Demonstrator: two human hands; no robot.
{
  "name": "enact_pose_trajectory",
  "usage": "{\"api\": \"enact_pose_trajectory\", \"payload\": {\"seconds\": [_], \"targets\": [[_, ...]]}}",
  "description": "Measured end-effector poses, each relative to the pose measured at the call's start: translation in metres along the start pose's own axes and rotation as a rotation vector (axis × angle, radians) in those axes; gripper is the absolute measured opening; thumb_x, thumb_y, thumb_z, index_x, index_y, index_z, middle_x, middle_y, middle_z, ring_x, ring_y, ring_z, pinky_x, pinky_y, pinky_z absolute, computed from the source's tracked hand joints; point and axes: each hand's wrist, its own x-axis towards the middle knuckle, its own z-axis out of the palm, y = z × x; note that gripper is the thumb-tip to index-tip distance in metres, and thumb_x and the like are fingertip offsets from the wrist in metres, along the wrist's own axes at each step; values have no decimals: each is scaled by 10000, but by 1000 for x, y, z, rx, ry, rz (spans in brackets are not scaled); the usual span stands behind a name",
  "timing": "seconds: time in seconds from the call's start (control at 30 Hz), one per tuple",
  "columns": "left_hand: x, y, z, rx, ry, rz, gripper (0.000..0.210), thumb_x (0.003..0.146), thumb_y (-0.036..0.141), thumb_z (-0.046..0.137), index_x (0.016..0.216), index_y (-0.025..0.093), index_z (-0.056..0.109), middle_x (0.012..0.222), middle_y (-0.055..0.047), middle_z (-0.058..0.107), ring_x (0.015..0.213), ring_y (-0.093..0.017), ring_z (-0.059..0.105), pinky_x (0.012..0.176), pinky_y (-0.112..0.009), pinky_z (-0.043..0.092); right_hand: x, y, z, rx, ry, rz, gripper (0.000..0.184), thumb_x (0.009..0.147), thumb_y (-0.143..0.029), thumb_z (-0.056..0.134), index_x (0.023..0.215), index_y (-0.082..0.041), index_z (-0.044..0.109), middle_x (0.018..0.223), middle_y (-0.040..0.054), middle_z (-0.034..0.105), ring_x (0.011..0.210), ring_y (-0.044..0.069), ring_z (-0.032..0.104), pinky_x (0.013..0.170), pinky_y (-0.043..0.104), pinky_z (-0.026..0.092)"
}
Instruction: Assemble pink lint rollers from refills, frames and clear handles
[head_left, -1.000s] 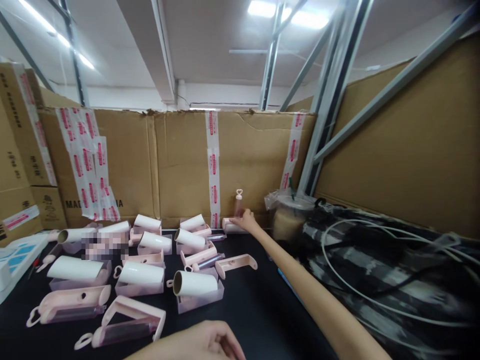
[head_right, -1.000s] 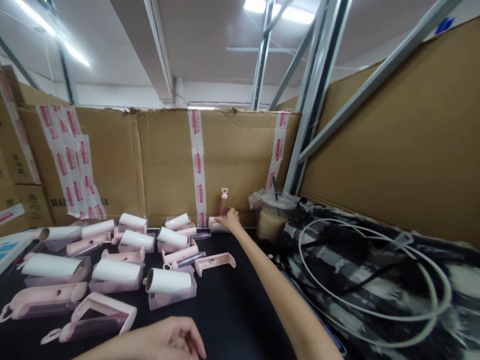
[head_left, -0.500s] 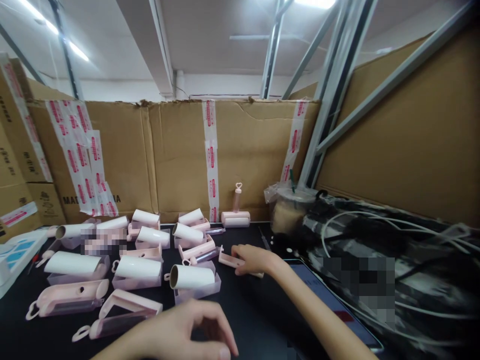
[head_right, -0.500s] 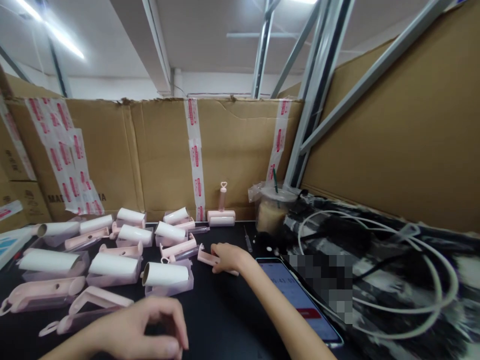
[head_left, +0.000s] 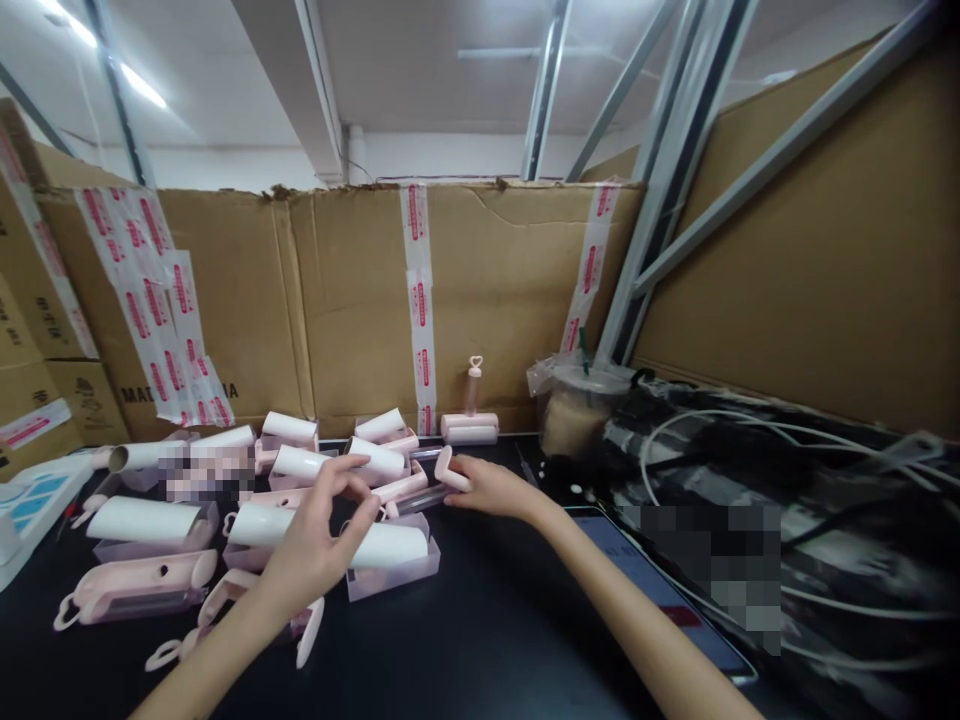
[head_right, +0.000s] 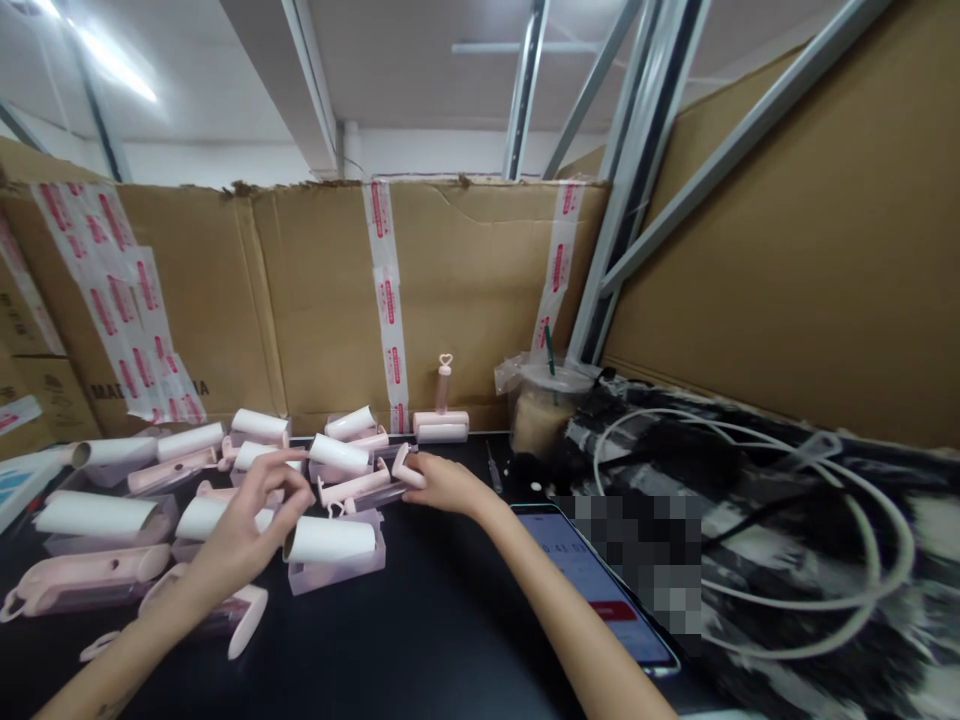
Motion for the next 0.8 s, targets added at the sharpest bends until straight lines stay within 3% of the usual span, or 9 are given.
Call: {"api": "enact_pose_trajectory", "payload": {"seconds": [0.2,0.3,0.43,0.53,0.6,0.7,0.8], "targets": [[18,0,18,483,-179,367,282,851,287,459,1117,197,491,1092,-85,559,1061,-240,469,899,-400,369,-20,-14,-46,97,141,-103,278,741,-336,599,940,-144,572,836,40,613,746,191,567,675,275,444],[34,2,31,572,-190,434,425,823,365,511,1199,185,429,1172,-108,531,1127,-262,444,938,-438,361,-30,-33,-52,347,289,-175,324,730,-383,637,950,-154,573,841,37,607,698,172,564,637,275,457],[45,10,31,572,-135,436,284,873,318,433,1129,199,454,1051,-71,600,963,-214,565,807,-355,460,-35,-57,-47,762,379,-211,430,713,-457,656,1026,-180,552,811,29,575,522,115,512,513,261,445],[35,16,22,652,-112,467,291,887,286,387,1162,204,432,1050,-65,602,884,-204,597,701,-317,487,-33,-69,-42,1078,483,-245,498,778,-619,474,1044,-204,541,740,-3,507,494,100,469,509,256,433],[22,16,17,717,-146,458,314,882,308,389,1176,205,433,1047,-64,605,849,-205,612,656,-305,494,-30,-74,-35,1253,468,-174,511,830,-638,339,1024,-210,539,674,-23,457,492,100,452,493,240,420],[2,7,14,759,-177,415,366,890,310,378,1238,197,397,1056,-71,610,867,-204,620,650,-293,501,-27,-78,-18,1298,366,-69,465,864,-588,329,1018,-197,527,707,-2,503,587,127,503,546,242,442],[-8,-4,16,775,-179,424,395,897,302,374,1277,193,365,1074,-71,609,881,-197,622,657,-288,506,-28,-82,1,1256,297,-78,424,884,-551,333,1016,-189,508,857,45,572,689,151,548,638,275,476]]}}
